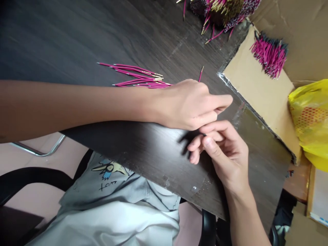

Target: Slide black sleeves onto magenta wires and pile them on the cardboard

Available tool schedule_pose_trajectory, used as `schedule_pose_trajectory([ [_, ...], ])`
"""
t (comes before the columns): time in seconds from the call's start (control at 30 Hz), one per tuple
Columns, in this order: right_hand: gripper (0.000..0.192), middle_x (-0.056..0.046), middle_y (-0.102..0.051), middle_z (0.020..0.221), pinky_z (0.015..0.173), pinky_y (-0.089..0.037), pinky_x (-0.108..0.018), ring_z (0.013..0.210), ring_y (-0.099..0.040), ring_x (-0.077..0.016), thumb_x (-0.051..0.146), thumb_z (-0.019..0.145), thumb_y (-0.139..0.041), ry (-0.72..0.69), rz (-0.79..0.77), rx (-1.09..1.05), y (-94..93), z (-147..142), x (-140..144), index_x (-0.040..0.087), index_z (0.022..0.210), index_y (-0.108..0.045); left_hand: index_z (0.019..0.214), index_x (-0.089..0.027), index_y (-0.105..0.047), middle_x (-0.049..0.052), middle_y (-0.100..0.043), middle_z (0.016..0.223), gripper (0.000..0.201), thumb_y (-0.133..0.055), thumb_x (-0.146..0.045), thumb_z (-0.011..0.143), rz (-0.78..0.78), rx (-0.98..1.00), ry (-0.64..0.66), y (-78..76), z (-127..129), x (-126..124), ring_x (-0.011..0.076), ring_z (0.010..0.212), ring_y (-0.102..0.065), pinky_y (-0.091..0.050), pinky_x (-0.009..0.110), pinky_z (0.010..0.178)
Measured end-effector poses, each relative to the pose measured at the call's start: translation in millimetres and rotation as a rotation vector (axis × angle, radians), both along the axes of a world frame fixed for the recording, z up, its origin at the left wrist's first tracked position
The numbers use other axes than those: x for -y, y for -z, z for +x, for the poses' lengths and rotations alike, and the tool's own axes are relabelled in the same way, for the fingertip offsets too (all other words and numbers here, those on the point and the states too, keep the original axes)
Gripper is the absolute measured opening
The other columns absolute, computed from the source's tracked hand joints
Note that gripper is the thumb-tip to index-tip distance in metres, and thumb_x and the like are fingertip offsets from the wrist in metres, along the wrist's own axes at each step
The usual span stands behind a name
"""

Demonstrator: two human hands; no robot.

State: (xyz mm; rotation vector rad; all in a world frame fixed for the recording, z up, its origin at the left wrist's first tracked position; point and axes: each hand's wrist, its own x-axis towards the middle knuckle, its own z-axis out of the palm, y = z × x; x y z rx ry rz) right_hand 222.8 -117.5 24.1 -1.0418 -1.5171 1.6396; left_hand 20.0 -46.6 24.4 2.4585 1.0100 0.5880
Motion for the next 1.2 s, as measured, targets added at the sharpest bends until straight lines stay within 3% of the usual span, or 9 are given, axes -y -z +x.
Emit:
schedule_pose_trajectory([
  [0.1,0.015,-0.002,-0.077,0.096,0.057,-0.064,-0.028,0.07,-0.075,-0.0161,0.019,0.104,-0.067,0.071,0.069,-0.008,4.0,-4,1,0.026,0.117,-0.068,0.127,-0.016,-0.071,0.01,-0.077,0.099,0.041,-0.04,-0.022,0.101,-0.049,0.137,-0.006,-0.1,-3,0,0.0186,0.066,-0.058,-0.024,0.032,0.062],
  [0.2,0.011,-0.004,-0.076,0.099,0.055,-0.064,-0.028,0.073,-0.077,-0.0179,0.02,0.103,-0.068,0.123,0.137,0.001,9.3,-8,0,0.023,0.113,-0.068,0.117,-0.019,-0.071,0.006,-0.071,0.079,0.034,-0.04,-0.023,0.102,-0.084,0.152,-0.022,1.6,-5,0,0.0173,0.061,-0.054,-0.027,0.032,0.061],
  [0.4,0.014,-0.004,-0.078,0.095,0.058,-0.066,-0.026,0.079,-0.078,-0.0184,0.021,0.098,-0.076,0.165,0.165,-0.021,15.5,-13,-6,0.023,0.111,-0.069,0.116,-0.019,-0.065,0.0,-0.063,0.068,0.031,-0.039,-0.027,0.1,-0.167,0.165,-0.058,2.4,-9,0,0.0137,0.055,-0.047,-0.031,0.03,0.061],
  [0.63,0.017,-0.006,-0.08,0.102,0.06,-0.066,-0.025,0.085,-0.079,-0.0177,0.019,0.099,-0.074,0.067,0.115,-0.121,17.3,-13,-8,0.023,0.116,-0.072,0.115,-0.019,-0.065,-0.003,-0.056,0.06,0.034,-0.037,-0.03,0.099,-0.239,0.163,-0.076,-1.2,-10,0,0.0115,0.053,-0.042,-0.028,0.027,0.061],
  [0.93,0.019,-0.007,-0.078,0.107,0.066,-0.067,-0.027,0.094,-0.079,-0.0183,0.021,0.108,-0.061,-0.013,0.046,-0.187,17.7,-10,-10,0.024,0.122,-0.073,0.114,-0.017,-0.063,-0.002,-0.065,0.058,0.031,-0.037,-0.026,0.101,-0.341,0.231,-0.026,-1.4,-9,2,0.01,0.05,-0.053,-0.03,0.022,0.056],
  [1.2,0.021,-0.005,-0.078,0.103,0.064,-0.067,-0.025,0.089,-0.079,-0.018,0.017,0.102,-0.07,0.013,0.087,-0.193,18.4,-11,-12,0.026,0.12,-0.076,0.107,-0.018,-0.059,-0.002,-0.066,0.063,0.025,-0.039,-0.029,0.101,-0.332,0.239,-0.068,4.6,-7,2,0.0094,0.053,-0.053,-0.03,0.022,0.058],
])
